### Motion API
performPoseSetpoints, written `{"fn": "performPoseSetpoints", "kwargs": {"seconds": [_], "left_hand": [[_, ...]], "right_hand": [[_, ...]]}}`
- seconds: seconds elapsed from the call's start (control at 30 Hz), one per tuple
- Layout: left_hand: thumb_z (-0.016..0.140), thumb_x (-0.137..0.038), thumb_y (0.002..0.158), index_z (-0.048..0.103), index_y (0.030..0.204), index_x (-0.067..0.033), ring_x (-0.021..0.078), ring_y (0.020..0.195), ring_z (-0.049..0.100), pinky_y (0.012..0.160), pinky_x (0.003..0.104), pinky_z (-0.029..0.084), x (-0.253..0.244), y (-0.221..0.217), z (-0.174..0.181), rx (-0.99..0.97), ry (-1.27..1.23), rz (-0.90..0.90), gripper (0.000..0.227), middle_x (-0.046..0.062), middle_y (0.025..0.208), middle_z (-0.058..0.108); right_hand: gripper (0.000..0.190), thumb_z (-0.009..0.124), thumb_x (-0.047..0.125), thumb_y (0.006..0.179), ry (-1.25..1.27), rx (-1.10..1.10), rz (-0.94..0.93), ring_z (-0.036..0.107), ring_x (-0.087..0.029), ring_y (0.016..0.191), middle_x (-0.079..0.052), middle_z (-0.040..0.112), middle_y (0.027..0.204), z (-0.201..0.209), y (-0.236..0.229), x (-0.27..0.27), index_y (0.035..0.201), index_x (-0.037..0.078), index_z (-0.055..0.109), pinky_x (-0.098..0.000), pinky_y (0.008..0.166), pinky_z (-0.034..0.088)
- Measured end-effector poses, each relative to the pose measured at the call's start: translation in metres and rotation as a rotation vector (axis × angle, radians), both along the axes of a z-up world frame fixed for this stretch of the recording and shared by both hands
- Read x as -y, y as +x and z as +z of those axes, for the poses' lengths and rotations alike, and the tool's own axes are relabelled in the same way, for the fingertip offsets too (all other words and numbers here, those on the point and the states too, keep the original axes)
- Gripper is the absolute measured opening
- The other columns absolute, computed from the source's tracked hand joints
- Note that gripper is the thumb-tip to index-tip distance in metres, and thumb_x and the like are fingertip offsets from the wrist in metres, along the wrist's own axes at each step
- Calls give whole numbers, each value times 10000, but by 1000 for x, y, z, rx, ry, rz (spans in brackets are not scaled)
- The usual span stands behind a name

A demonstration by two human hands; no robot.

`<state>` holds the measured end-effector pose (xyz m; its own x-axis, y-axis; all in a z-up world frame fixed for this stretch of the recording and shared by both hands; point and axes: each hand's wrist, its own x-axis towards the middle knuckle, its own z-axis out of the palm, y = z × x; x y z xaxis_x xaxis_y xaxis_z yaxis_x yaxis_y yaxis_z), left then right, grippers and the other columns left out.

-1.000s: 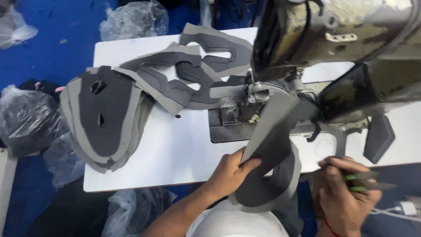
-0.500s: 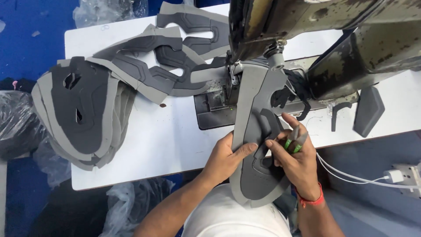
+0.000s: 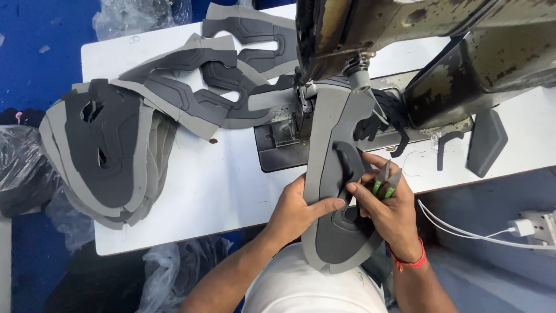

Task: Stitching various components of shoe uppers using an industrial sewing machine and trimming threads.

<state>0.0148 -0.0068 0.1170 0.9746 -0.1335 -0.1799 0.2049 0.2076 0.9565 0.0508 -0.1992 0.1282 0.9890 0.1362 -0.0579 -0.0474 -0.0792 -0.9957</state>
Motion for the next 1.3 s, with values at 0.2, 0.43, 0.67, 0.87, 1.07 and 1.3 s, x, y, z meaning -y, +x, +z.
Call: {"fn": "performPoseSetpoints", "kwargs": {"seconds": [0.2,0.43,0.67,0.87,1.07,1.3], "left_hand": [[809,-154,871,629,1270,3,123,1037,688,936,296,567,1,-3,-7,0,-15,19,465,57,1144,737],[810,-138,860,627,1275,5,132,1054,685,947,298,560,-6,-13,-13,-5,75,66,476,78,1172,733],[803,-104,877,620,1265,22,145,1047,682,948,305,563,-5,-19,-16,37,-4,34,447,81,1158,723],[789,-90,882,600,1269,21,153,1025,689,930,306,570,2,-16,-16,-1,56,106,445,86,1141,722],[768,-87,901,575,1302,30,157,1054,681,954,309,560,7,-14,-17,8,55,117,459,99,1169,709],[745,-103,928,535,1355,32,160,1105,669,992,308,548,5,-17,-16,35,2,85,495,102,1215,694]], "right_hand": [[574,755,-4,860,-1,1,6,563,-34,595,-15,641,888,-1,-2,-1,1392,41,542,-190,467,445],[252,740,128,987,-220,62,-300,496,-55,588,-10,588,725,-14,2,37,1223,45,721,-229,513,375],[392,680,358,1054,-792,-500,-94,456,-150,503,-92,526,596,-58,7,87,1094,5,845,-278,450,342],[373,751,45,817,302,-377,-236,381,-42,461,50,494,662,-45,-20,68,1144,70,572,-210,393,281],[389,770,-10,844,71,-42,-342,476,-34,535,29,539,747,-23,-33,68,1138,48,523,-196,443,357],[379,792,9,850,-29,-28,-341,491,-40,545,15,532,733,-30,-37,67,1111,50,519,-204,448,376]]}}
